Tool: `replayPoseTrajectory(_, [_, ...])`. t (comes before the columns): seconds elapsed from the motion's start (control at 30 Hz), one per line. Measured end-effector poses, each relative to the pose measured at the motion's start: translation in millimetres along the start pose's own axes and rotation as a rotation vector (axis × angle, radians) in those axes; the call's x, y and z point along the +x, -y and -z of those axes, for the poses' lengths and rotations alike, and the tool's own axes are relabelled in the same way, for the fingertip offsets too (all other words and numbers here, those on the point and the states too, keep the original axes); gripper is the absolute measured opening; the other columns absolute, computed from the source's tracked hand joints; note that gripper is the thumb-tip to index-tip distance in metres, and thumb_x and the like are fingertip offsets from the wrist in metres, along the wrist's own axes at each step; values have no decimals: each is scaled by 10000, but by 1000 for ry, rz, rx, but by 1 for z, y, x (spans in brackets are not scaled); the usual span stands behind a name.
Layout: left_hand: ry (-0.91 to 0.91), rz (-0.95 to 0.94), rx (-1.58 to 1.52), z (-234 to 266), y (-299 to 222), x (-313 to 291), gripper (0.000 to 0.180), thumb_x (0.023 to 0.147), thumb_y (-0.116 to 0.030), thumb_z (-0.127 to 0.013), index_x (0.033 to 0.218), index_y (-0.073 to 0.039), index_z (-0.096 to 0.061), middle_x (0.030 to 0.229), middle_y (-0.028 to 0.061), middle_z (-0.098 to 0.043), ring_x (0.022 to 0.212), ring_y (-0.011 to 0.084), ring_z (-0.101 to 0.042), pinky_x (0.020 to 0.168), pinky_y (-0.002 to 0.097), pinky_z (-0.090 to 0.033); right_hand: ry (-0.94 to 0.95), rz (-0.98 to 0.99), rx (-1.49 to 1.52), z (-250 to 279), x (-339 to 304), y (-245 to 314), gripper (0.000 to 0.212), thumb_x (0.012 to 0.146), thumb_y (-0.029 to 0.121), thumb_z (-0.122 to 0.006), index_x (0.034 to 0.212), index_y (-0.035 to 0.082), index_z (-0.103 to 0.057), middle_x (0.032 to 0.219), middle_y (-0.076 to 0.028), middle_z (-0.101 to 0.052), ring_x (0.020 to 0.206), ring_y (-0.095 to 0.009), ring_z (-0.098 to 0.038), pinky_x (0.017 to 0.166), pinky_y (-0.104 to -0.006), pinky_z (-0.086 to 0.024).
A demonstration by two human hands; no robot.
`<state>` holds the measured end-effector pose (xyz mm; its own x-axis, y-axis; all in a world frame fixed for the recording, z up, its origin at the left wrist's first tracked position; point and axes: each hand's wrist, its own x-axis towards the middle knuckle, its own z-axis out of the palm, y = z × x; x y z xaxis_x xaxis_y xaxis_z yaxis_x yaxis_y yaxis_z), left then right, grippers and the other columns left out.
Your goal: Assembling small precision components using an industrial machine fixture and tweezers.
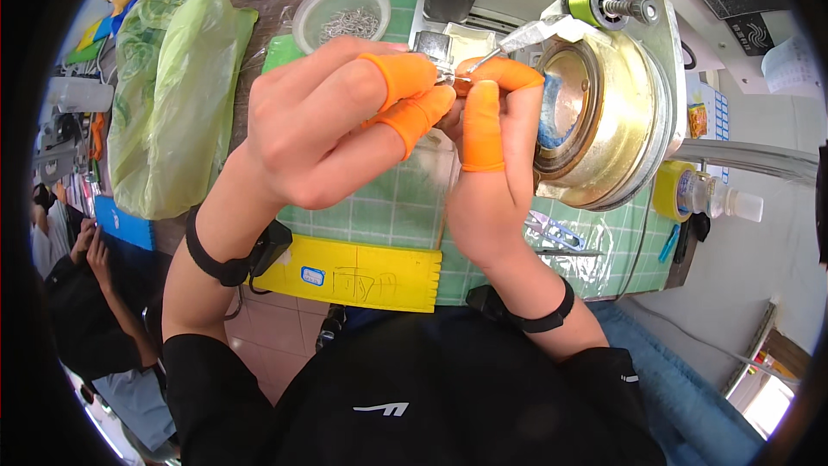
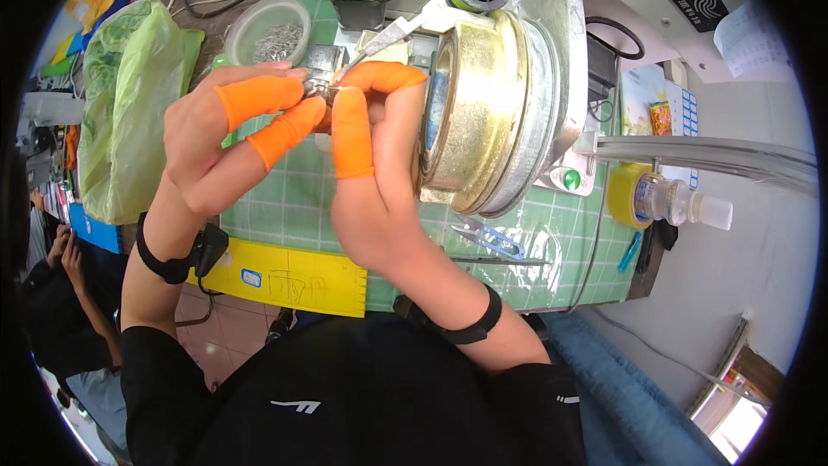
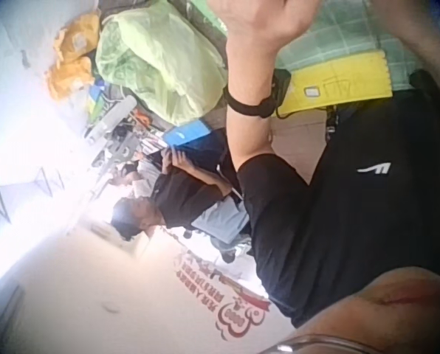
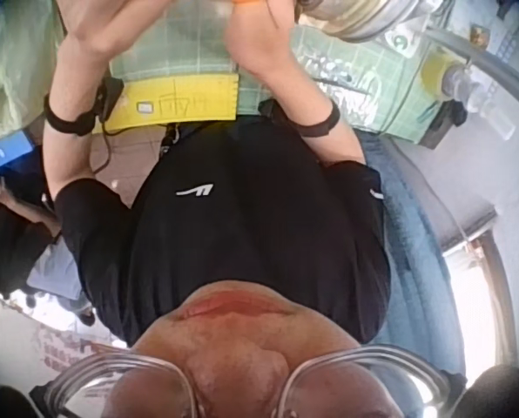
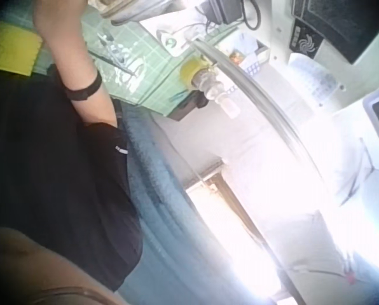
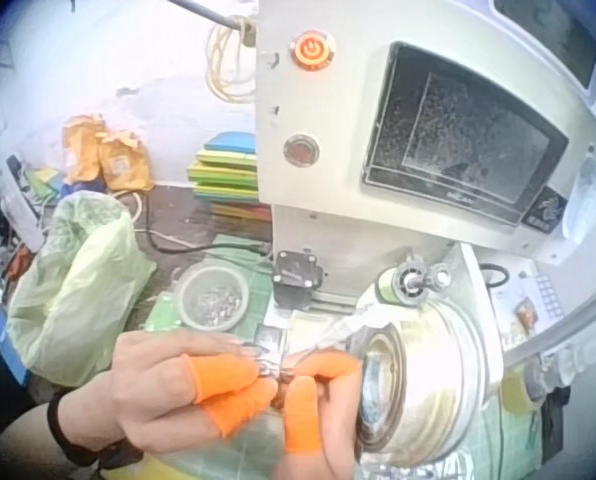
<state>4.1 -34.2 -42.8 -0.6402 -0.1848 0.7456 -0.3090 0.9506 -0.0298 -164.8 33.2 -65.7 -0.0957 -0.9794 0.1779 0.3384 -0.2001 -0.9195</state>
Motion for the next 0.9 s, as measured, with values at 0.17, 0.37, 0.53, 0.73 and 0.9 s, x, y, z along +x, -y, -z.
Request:
replayPoseTrajectory(0.17, [50,59,-10,5,-4,5,368,629,-89,-774,969,52,-782,997,165,-691,869,327,-725,774,428,-637,9,-52,10,0,-5,3,264,1148,298,-392,1306,103,-473,1191,-31,-519,1094,-121,-522,1016,-366,-464])
replayPoseTrajectory(0.37, [-3,135,33,3,-15,-1,387,608,-54,-746,986,24,-773,979,147,-695,867,310,-725,715,377,-623,11,-40,64,-4,-6,4,244,1145,302,-411,1253,102,-499,1152,-23,-514,1077,-125,-506,978,-369,-455])
replayPoseTrajectory(0.53, [31,303,-50,21,-35,12,311,770,27,-757,1079,3,-742,980,119,-702,878,267,-721,755,342,-601,154,-97,2,5,-41,31,179,1120,256,-475,1099,81,-508,988,-31,-533,840,-135,-508,793,-311,-440])
replayPoseTrajectory(0.73, [199,882,-262,48,-42,-6,144,914,-13,-701,1053,25,-694,898,160,-678,828,282,-701,704,350,-530,552,-40,-265,33,-69,82,288,1079,179,-535,842,18,-559,795,-104,-540,708,-267,-559,659,-351,-450])
replayPoseTrajectory(0.9, [539,1066,-667,48,-28,-9,117,985,-27,-592,1023,61,-660,829,150,-667,685,201,-692,655,322,-514,513,-34,-301,54,-72,89,323,1093,221,-508,846,18,-554,786,-101,-555,723,-261,-578,664,-357,-457])
